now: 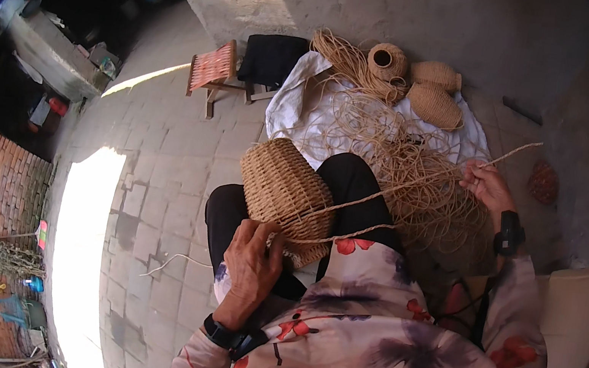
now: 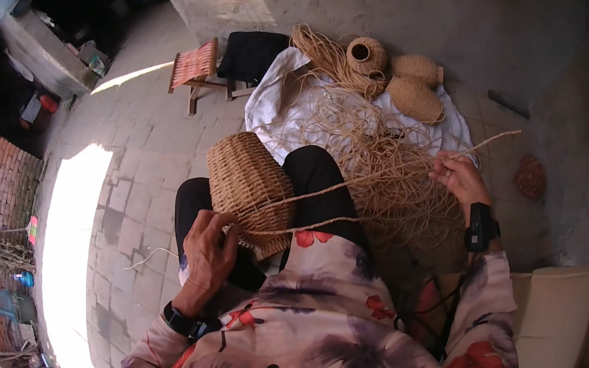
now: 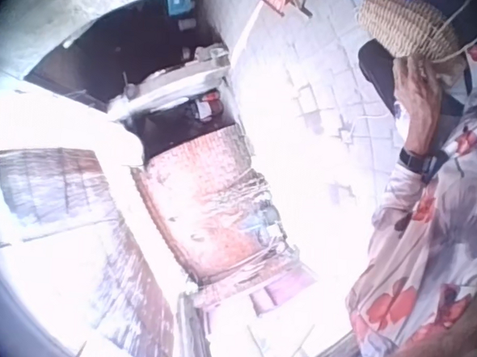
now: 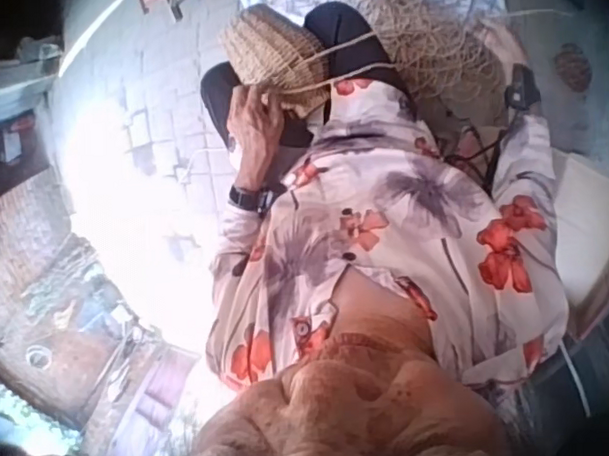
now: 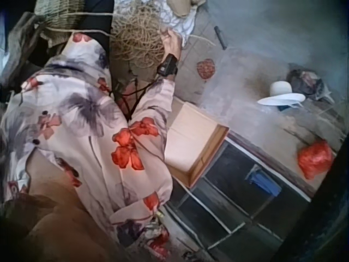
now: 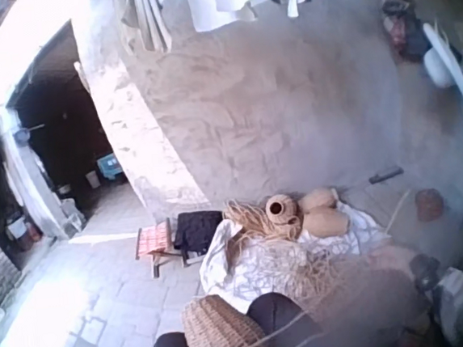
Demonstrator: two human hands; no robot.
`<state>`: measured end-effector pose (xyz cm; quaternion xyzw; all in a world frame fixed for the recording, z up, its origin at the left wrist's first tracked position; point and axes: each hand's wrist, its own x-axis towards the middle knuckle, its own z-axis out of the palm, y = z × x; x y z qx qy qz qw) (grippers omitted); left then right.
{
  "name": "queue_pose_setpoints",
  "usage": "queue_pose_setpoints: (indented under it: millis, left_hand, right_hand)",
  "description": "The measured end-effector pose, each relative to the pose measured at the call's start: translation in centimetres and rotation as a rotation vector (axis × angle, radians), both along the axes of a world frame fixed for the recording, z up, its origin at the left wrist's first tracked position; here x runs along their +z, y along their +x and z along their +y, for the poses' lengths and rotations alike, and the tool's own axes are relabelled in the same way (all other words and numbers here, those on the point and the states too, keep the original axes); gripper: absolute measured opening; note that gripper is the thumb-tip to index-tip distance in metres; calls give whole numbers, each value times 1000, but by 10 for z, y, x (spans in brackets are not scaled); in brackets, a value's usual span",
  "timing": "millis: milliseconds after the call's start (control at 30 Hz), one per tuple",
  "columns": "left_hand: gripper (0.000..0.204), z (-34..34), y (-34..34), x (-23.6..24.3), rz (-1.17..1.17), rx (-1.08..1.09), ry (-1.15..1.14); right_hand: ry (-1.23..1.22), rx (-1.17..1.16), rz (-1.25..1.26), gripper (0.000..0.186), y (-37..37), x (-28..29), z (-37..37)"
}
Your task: The recorder is weaving a small basket using flexible straw or plant fibers.
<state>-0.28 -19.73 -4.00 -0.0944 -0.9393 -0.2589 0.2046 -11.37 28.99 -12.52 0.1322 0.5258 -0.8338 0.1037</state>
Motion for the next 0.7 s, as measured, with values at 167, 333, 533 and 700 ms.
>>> queue_pose_setpoints:
  millis: [167,333,533,700]
  left_hand:
    - [11,8,-3,1,-151,-34,-31]
    - [22,11,-6,3,-246,-77,-130]
    - [40,9,-13,-2,-628,-159,216]
    - [53,3,-11,4,-999,-153,878]
  right_hand:
    - [398,-130,98,22,9,-16,-10]
    - [87,-292,147,22,6,-25,-21]
    - [-95,-231,136,18,10,-26,-23]
    - [-106,124,75,11,19,34,-150]
